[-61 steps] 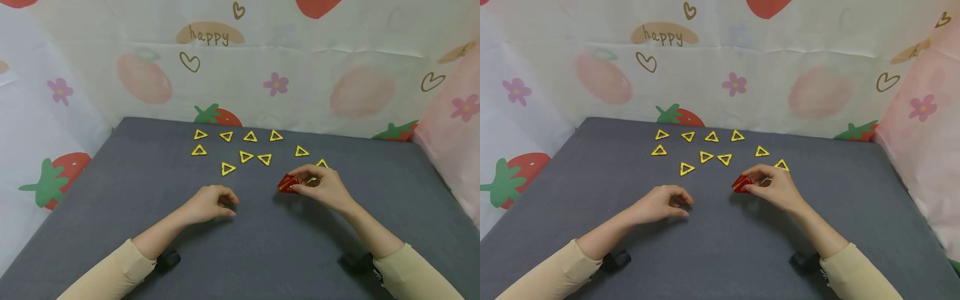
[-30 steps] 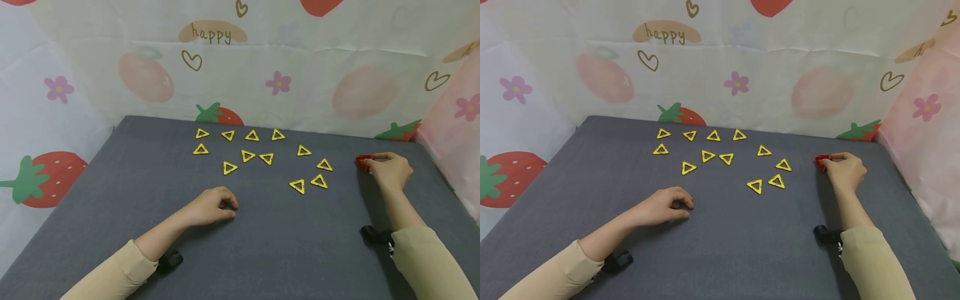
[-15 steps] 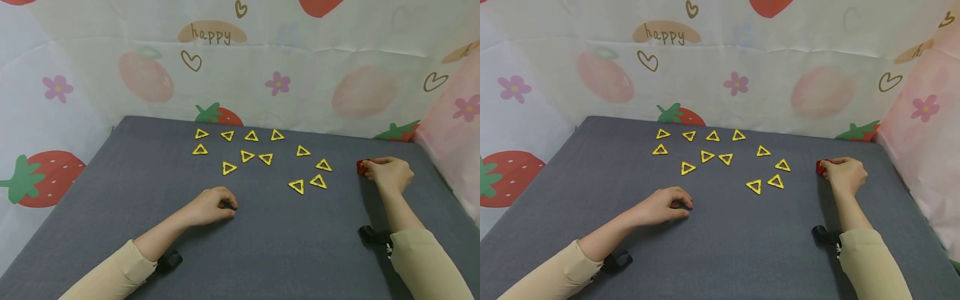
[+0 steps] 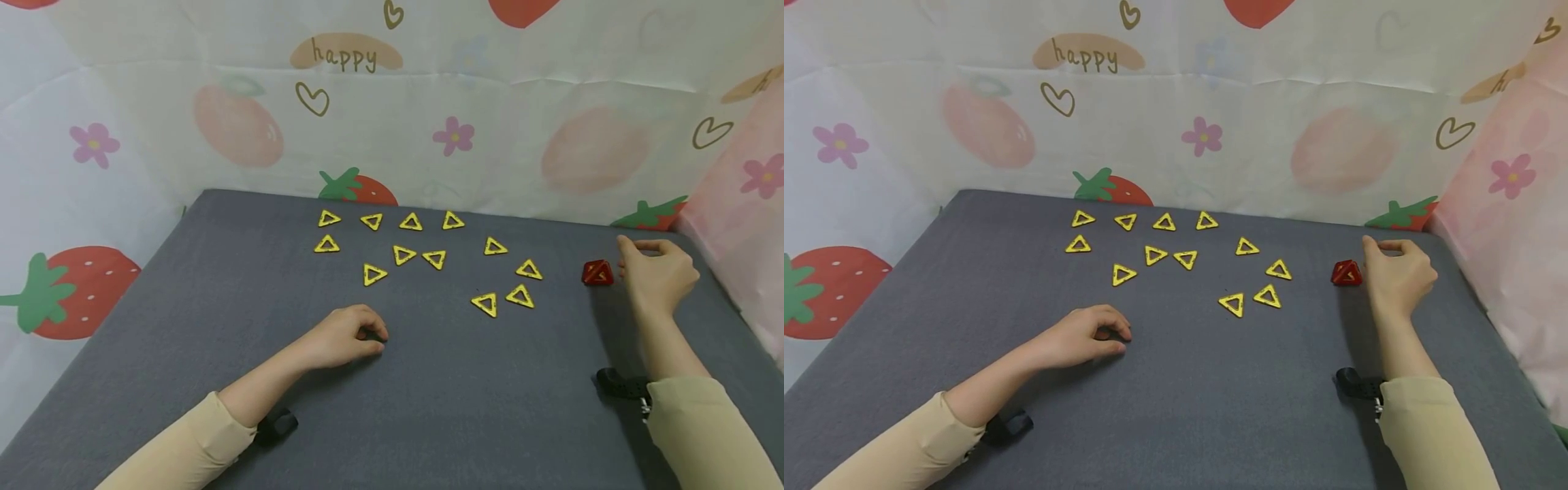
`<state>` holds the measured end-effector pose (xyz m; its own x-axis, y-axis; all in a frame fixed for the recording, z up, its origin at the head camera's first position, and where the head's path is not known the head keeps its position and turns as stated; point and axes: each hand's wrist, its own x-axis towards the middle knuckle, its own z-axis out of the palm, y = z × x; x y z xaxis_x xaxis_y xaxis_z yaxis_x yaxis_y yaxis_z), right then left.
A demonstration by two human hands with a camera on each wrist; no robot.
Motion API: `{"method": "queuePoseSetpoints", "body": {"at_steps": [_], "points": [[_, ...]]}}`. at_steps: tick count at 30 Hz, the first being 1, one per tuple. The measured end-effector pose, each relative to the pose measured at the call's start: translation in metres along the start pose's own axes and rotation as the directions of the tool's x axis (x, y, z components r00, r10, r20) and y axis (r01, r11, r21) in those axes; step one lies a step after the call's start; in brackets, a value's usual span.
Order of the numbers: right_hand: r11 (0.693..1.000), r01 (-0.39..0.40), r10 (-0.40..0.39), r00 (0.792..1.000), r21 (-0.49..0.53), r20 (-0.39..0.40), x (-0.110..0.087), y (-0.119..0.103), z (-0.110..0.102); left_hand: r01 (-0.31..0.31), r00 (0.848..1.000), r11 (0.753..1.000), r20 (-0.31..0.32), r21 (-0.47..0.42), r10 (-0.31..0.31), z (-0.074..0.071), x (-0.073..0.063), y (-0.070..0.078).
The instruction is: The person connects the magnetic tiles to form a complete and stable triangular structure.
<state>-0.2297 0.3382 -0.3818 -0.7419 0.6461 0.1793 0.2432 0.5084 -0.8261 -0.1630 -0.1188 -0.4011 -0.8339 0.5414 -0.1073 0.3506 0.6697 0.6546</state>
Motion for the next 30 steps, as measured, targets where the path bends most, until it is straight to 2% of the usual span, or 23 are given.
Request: {"method": "queuePoseSetpoints", "body": {"at_steps": [3, 7, 11, 16, 20, 24, 30], "points": [[0.998, 0.050, -0.050, 0.999, 0.050, 0.012, -0.003, -0.009, -0.002, 0.002, 1.000, 1.000, -0.001, 0.003, -0.002, -0.001, 0.000, 0.001], [0.993, 0.115, -0.115, 0.992, 0.010, 0.050, -0.013, -0.019, 0.002, 0.003, 1.000, 1.000, -0.002, 0.003, -0.003, -0.002, 0.000, 0.001], [0.981, 0.194, -0.193, 0.976, 0.002, 0.097, -0.028, -0.028, 0.011, -0.001, 1.000, 1.000, -0.007, -0.007, 0.001, -0.002, 0.002, 0.000], [0.955, 0.294, -0.296, 0.941, 0.038, 0.165, -0.047, -0.038, 0.022, 0.027, 1.000, 0.998, -0.014, -0.060, -0.028, -0.002, 0.003, -0.001], [0.937, 0.345, -0.346, 0.912, 0.045, 0.219, -0.060, -0.042, 0.029, 0.050, 0.998, 0.993, -0.038, -0.103, -0.054, -0.004, 0.004, -0.001], [0.929, 0.367, -0.365, 0.891, 0.045, 0.269, -0.069, -0.044, 0.033, 0.074, 0.994, 0.986, -0.069, -0.152, -0.085, -0.007, 0.006, -0.002], [0.915, 0.390, -0.398, 0.842, 0.100, 0.363, -0.079, -0.047, 0.039, 0.107, 0.985, 0.976, -0.116, -0.188, -0.130, -0.013, 0.011, -0.004]]}}
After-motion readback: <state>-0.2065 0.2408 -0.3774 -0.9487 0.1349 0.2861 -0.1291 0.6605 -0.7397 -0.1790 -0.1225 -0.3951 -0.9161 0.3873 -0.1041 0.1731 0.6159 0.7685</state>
